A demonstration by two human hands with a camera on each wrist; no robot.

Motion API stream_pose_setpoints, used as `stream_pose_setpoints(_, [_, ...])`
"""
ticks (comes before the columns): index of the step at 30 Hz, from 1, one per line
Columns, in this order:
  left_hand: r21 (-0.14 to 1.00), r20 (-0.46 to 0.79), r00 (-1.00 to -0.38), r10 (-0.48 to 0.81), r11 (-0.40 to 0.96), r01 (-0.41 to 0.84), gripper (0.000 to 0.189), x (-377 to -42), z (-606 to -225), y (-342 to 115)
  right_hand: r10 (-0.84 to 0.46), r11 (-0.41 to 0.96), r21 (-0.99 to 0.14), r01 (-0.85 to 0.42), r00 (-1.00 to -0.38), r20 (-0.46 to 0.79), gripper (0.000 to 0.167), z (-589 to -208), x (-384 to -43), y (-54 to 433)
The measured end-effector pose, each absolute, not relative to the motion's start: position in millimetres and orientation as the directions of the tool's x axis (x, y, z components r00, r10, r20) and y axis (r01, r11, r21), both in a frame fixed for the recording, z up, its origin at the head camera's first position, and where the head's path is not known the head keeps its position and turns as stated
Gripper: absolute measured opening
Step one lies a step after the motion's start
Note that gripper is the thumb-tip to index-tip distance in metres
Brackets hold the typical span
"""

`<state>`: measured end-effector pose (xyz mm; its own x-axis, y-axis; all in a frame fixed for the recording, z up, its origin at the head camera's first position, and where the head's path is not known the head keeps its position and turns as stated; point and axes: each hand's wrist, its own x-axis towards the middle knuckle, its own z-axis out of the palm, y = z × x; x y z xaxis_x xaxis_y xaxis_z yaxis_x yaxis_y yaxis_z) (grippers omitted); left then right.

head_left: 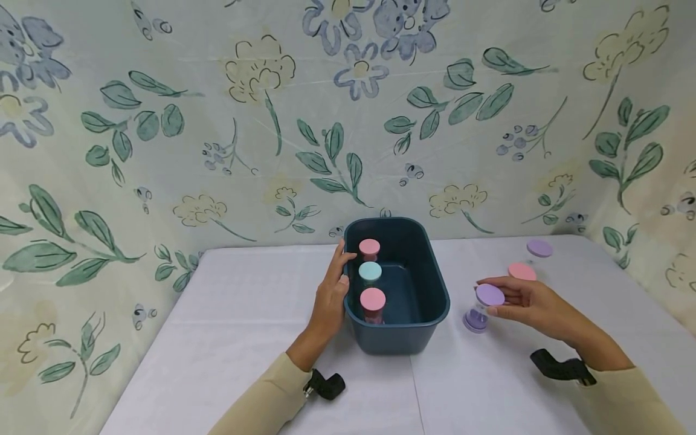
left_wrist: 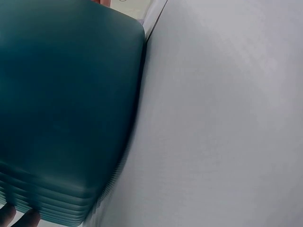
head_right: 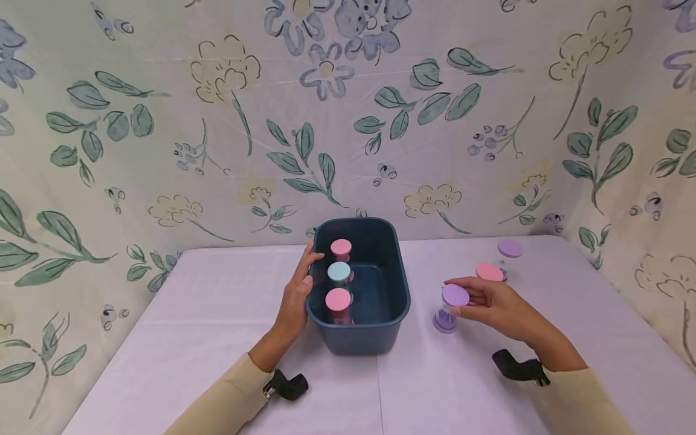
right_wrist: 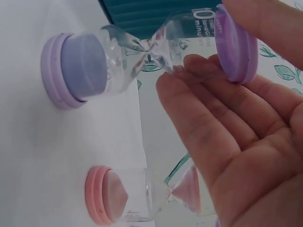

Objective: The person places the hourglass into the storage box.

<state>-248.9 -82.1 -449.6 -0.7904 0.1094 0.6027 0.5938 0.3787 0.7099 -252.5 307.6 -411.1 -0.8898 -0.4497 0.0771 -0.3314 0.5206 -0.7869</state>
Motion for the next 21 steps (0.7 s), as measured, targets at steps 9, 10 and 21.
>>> stream_pose_setpoints(9, [0.717, 0.596, -0.795, 0.111, 0.373, 0.589, 0.045, -249, -450, -82, -0.43, 0.496, -0.781, -0.378, -0.889, 0.157, 0.055, -409, -250, 303])
stream_pose_setpoints(10, [0.717, 0.596, -0.796, 0.11, 0.375, 0.588, 0.045, -249, -450, -82, -0.426, 0.497, -0.778, -0.383, -0.889, 0.166, 0.055, -408, -250, 302])
stream_pose_setpoints(21, [0.722, 0.59, -0.801, 0.101, 0.379, 0.579, 0.047, -249, -449, -83, -0.371, 0.508, -0.77, -0.386, -0.905, 0.209, 0.053, -397, -242, 292])
